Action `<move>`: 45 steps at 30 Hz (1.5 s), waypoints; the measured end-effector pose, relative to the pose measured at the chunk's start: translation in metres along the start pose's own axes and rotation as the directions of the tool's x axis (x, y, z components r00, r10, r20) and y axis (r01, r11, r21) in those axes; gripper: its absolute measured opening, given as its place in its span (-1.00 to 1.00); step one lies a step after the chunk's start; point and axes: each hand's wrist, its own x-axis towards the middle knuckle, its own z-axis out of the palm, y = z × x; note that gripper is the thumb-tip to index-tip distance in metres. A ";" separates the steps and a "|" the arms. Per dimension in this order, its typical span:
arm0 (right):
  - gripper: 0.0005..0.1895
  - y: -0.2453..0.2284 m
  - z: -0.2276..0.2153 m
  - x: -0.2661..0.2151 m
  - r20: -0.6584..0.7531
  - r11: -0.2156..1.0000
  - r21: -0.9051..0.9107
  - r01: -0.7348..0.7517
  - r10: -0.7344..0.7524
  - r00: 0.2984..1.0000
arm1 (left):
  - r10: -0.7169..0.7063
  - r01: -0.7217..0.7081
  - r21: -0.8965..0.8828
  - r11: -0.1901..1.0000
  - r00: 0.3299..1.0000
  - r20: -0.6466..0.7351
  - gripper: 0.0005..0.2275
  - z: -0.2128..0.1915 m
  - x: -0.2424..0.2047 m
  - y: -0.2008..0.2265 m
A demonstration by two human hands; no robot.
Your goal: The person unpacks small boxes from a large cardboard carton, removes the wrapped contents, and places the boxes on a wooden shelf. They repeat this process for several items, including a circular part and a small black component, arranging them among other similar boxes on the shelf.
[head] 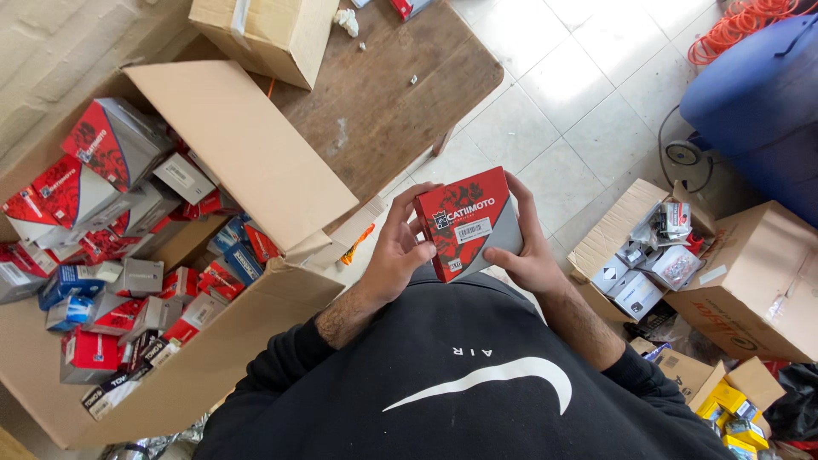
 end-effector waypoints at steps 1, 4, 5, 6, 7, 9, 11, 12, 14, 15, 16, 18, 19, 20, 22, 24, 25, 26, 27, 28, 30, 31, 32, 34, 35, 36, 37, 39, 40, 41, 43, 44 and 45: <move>0.11 -0.001 0.001 0.006 -0.001 1.000 -0.002 0.003 -0.003 1.000 | 0.002 -0.002 0.000 1.000 1.000 0.003 -0.32 -0.005 0.006 0.002; 0.15 -0.006 0.007 0.025 0.006 1.000 0.002 -0.004 0.004 1.000 | -0.080 0.080 -0.008 0.997 0.996 0.031 -0.27 -0.025 0.022 0.011; 0.14 -0.011 0.008 0.031 0.011 0.999 -0.007 -0.042 0.042 0.999 | -0.151 0.150 0.012 0.989 0.988 0.039 -0.26 -0.030 0.027 0.017; 0.13 -0.015 0.009 0.038 0.015 0.997 -0.016 -0.079 0.080 0.997 | -0.220 0.219 0.033 0.975 0.974 0.046 -0.25 -0.034 0.032 0.023; 0.13 -0.016 0.010 0.044 0.018 0.996 -0.016 -0.086 0.087 0.996 | -0.221 0.220 0.029 0.975 0.974 0.039 -0.25 -0.041 0.034 0.019; 0.14 -0.020 0.011 0.061 0.041 0.971 -0.175 -0.163 0.173 0.984 | -0.269 0.265 -0.126 0.956 0.963 -0.018 -0.26 -0.056 0.039 0.011; 0.29 -0.015 0.004 0.083 0.085 0.902 -0.420 -0.097 0.145 0.986 | -0.249 0.245 -0.059 0.968 0.966 -0.073 -0.30 -0.063 0.045 0.010; 0.48 -0.012 0.000 0.094 0.128 0.774 -0.632 -0.013 0.121 0.984 | -0.229 0.232 0.009 0.973 0.966 -0.119 -0.33 -0.066 0.047 0.009; 0.49 -0.006 -0.009 0.117 0.213 0.647 -0.751 0.131 0.049 0.976 | -0.193 0.217 0.164 0.962 0.969 -0.153 -0.33 -0.069 0.057 0.011; 0.51 -0.002 -0.014 0.129 0.301 0.488 -0.830 0.269 -0.014 0.954 | -0.160 0.209 0.313 0.926 0.972 -0.173 -0.33 -0.070 0.061 0.011; 0.51 -0.003 -0.011 0.141 0.318 0.494 -0.824 0.277 -0.002 0.948 | -0.156 0.211 0.309 0.927 0.968 -0.195 -0.33 -0.069 0.067 0.015; 0.55 -0.003 -0.005 0.163 0.478 0.149 -0.874 0.462 0.092 0.874 | -0.186 0.291 0.599 0.746 0.955 -0.231 -0.29 -0.064 0.078 0.021; 0.55 -0.006 -0.003 0.174 0.495 0.160 -0.864 0.477 0.102 0.863 | -0.180 0.301 0.594 0.747 0.950 -0.254 -0.29 -0.063 0.084 0.023; 0.57 -0.010 -0.001 0.185 0.516 0.169 -0.853 0.494 0.126 0.847 | -0.203 0.341 0.613 0.713 0.937 -0.285 -0.28 -0.062 0.090 0.026; 0.59 -0.017 -0.006 0.206 0.557 0.189 -0.827 0.529 0.160 0.815 | -0.215 0.392 0.620 0.679 0.914 -0.343 -0.27 -0.062 0.105 0.029; 0.36 -0.021 -0.018 0.228 0.602 0.331 -0.772 0.543 0.109 0.791 | -0.172 0.337 0.508 0.793 0.923 -0.343 -0.24 -0.066 0.117 0.029; 0.36 -0.027 -0.026 0.240 0.624 0.337 -0.756 0.561 0.113 0.773 | -0.156 0.337 0.505 0.795 0.918 -0.366 -0.24 -0.066 0.127 0.029; 0.35 -0.035 -0.034 0.253 0.621 0.474 -0.717 0.512 0.099 0.778 | -0.101 0.231 0.384 0.894 0.938 -0.330 -0.26 -0.065 0.137 0.029; 0.34 -0.042 -0.043 0.265 0.613 0.600 -0.664 0.447 0.095 0.784 | -0.038 0.116 0.247 0.962 0.953 -0.301 -0.27 -0.065 0.146 0.029; 0.34 -0.046 -0.049 0.276 0.633 0.604 -0.653 0.457 0.102 0.768 | -0.024 0.109 0.247 0.963 0.946 -0.323 -0.27 -0.059 0.157 0.030; 0.37 -0.053 -0.062 0.293 0.575 0.717 -0.611 0.336 0.111 0.810 | 0.111 -0.051 0.180 0.982 0.933 -0.342 -0.43 -0.045 0.177 0.030; 0.37 -0.057 -0.068 0.303 0.590 0.718 -0.607 0.340 0.120 0.799 | 0.120 -0.057 0.179 0.982 0.926 -0.359 -0.43 -0.041 0.186 0.024; 0.35 -0.061 -0.072 0.313 0.622 0.680 -0.617 0.396 0.112 0.775 | 0.091 0.040 0.289 0.957 0.900 -0.425 -0.47 -0.037 0.194 0.019; 0.32 -0.067 -0.083 0.330 0.667 0.642 -0.615 0.458 0.114 0.736 | 0.079 0.140 0.379 0.915 0.858 -0.508 -0.40 -0.029 0.211 0.009; 0.32 -0.070 -0.089 0.338 0.683 0.625 -0.622 0.472 0.140 0.716 | 0.122 0.120 0.392 0.912 0.834 -0.539 -0.30 -0.025 0.219 0.006; 0.31 -0.072 -0.094 0.346 0.698 0.608 -0.628 0.486 0.165 0.696 | 0.164 0.100 0.405 0.909 0.807 -0.568 -0.15 -0.021 0.227 0.002; 0.31 -0.072 -0.100 0.354 0.711 0.612 -0.620 0.491 0.174 0.681 | 0.171 0.099 0.402 0.910 0.794 -0.584 -0.15 -0.021 0.232 0.001; 0.32 -0.072 -0.112 0.368 0.693 0.694 -0.594 0.407 0.185 0.696 | 0.259 -0.084 0.318 0.944 0.787 -0.560 -0.35 -0.021 0.240 0.000; 0.32 -0.073 -0.114 0.373 0.706 0.698 -0.587 0.410 0.193 0.681 | 0.266 -0.087 0.319 0.944 0.774 -0.575 -0.35 -0.019 0.245 -0.005; 0.35 -0.074 -0.116 0.377 0.701 0.736 -0.574 0.359 0.215 0.680 | 0.294 -0.065 0.372 0.926 0.741 -0.603 -0.44 -0.018 0.248 -0.010; 0.38 -0.074 -0.115 0.382 0.704 0.773 -0.556 0.305 0.244 0.667 | 0.326 -0.037 0.422 0.906 0.697 -0.639 -0.50 -0.016 0.254 -0.021; 0.37 -0.075 -0.113 0.384 0.732 0.757 -0.541 0.367 0.209 0.648 | 0.462 0.123 0.675 0.728 0.639 -0.615 -0.58 -0.015 0.256 -0.027; 0.36 -0.075 -0.109 0.385 0.757 0.738 -0.523 0.427 0.171 0.631 | 0.583 0.294 0.834 0.468 0.606 -0.541 -0.66 -0.016 0.257 -0.032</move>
